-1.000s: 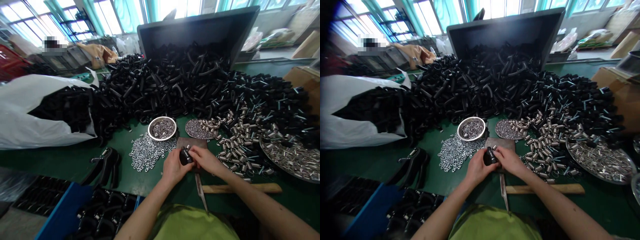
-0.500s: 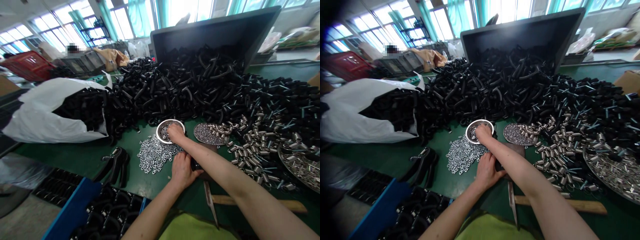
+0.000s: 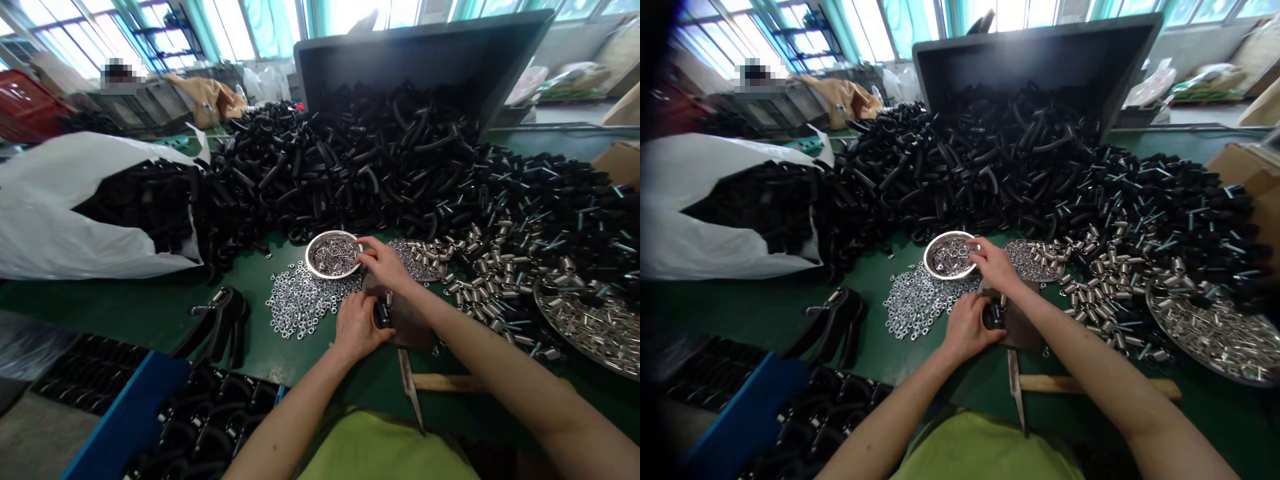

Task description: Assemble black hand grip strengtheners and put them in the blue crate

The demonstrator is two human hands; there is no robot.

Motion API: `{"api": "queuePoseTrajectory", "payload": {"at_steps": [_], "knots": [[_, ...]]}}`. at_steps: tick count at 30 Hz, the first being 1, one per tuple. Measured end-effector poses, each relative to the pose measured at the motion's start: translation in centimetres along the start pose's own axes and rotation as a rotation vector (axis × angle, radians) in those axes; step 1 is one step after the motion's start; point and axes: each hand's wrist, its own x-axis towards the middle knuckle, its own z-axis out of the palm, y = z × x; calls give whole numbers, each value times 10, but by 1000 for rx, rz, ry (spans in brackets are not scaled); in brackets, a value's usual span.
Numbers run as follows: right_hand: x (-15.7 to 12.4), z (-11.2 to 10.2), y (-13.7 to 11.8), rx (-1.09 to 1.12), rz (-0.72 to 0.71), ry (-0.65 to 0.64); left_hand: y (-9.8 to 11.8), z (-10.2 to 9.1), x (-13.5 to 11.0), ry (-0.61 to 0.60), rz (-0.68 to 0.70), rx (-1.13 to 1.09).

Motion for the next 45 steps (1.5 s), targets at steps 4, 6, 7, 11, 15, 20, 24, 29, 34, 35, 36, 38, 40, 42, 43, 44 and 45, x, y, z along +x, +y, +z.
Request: {"api": "queuePoseTrajectory", "payload": {"at_steps": [4, 6, 7, 11, 15, 20, 24, 29, 34, 35, 36, 38, 40, 42, 43, 44, 45], "knots": [[-52, -16, 17, 184, 91, -12, 0, -1, 0, 3, 9, -13], [-69, -16, 27, 29, 76, -21, 0, -1, 0, -1, 11, -5], [-75, -15, 31, -43, 60, -25, 0, -1, 0, -5, 11, 0], [-80, -9, 37, -160, 4, -41, 0, -1, 0, -13, 12, 7], [-81, -4, 35, -260, -64, -58, 1, -2, 0, -17, 6, -14], [-91, 1, 36, -416, -177, -82, 1, -2, -1, -22, 37, -34], [-88, -19, 43, -451, -269, -171, -4, -4, 1, -35, 84, -19], [-85, -46, 55, -616, -339, -305, -10, -10, 5, -94, 168, -46], [-101, -30, 48, -693, -199, -158, -4, -6, 2, -25, 102, -34], [-104, -27, 46, -697, -162, -118, -2, -4, 0, 3, 77, -42], [-107, -24, 46, -697, -131, -86, -1, -2, -1, 28, 51, -60], [-106, -26, 48, -690, -95, -53, -1, 0, -1, 71, -9, -138], [-98, -36, 56, -689, -72, -32, -3, -1, 2, 114, -111, -283], [-83, -50, 67, -702, -24, 19, -7, -6, 7, 135, -274, -491], [-74, -55, 73, -711, 1, 44, -8, -9, 9, 132, -362, -612], [-65, -60, 79, -721, 24, 65, -9, -13, 11, 122, -439, -733], [-57, -63, 84, -728, 44, 79, -10, -16, 13, 112, -499, -848]]}}
